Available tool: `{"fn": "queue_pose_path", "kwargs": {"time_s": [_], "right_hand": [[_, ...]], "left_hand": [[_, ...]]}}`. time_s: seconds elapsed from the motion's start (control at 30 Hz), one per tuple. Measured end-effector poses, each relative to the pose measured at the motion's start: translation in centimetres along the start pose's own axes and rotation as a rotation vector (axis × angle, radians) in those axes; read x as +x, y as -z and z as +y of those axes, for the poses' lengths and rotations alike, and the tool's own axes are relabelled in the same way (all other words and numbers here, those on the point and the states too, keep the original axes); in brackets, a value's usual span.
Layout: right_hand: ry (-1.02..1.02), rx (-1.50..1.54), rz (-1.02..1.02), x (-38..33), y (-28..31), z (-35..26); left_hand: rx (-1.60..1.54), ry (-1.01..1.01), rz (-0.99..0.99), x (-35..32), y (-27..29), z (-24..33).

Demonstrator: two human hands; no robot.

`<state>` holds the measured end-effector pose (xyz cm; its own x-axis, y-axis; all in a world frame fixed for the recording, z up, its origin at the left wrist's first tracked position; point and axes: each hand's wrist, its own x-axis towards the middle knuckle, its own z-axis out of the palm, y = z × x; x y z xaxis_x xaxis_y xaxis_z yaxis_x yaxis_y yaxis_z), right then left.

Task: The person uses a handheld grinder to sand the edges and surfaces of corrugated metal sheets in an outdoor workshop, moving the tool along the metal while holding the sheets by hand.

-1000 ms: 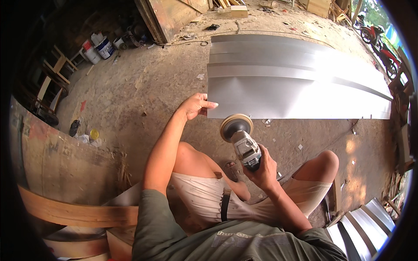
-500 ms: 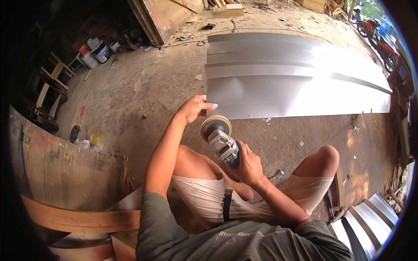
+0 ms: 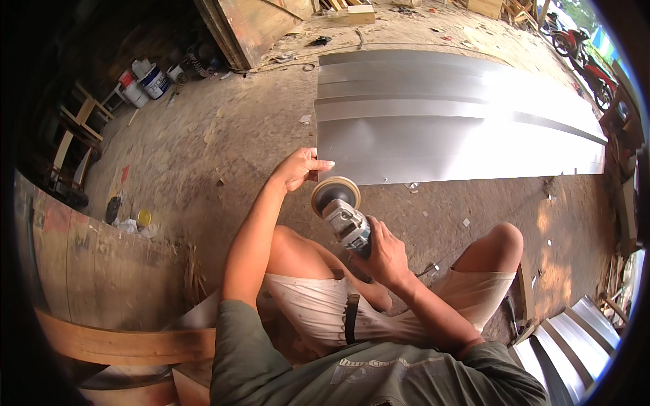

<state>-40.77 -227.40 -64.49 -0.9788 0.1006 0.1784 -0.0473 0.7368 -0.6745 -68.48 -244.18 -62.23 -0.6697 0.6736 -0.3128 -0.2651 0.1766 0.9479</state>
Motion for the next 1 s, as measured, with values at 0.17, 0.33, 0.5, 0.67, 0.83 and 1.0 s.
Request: {"fn": "queue_pose_path", "kwargs": {"time_s": [0.17,0.33,0.5,0.67,0.83,1.0], "right_hand": [[-0.004,-0.016,-0.017,0.1,-0.2,-0.3],[-0.06,0.0,0.012,-0.7,0.3,0.4],[-0.01,-0.003,0.037,-1.2,0.4,0.9],[0.012,-0.012,0.023,-0.2,0.0,0.5],[0.009,-0.016,0.016,-0.2,0.4,0.9],[-0.031,-0.011,0.052,-0.7,1.1,1.4]], "left_hand": [[-0.006,0.002,-0.024,0.0,0.2,-0.1],[0.0,0.003,-0.001,0.0,0.2,-0.1],[0.024,-0.002,0.027,0.1,0.1,-0.2],[0.023,-0.006,0.011,0.2,-0.3,-0.2],[0.0,0.009,0.004,0.1,-0.3,0.0],[0.005,0.016,0.02,-0.1,-0.1,0.1]]}}
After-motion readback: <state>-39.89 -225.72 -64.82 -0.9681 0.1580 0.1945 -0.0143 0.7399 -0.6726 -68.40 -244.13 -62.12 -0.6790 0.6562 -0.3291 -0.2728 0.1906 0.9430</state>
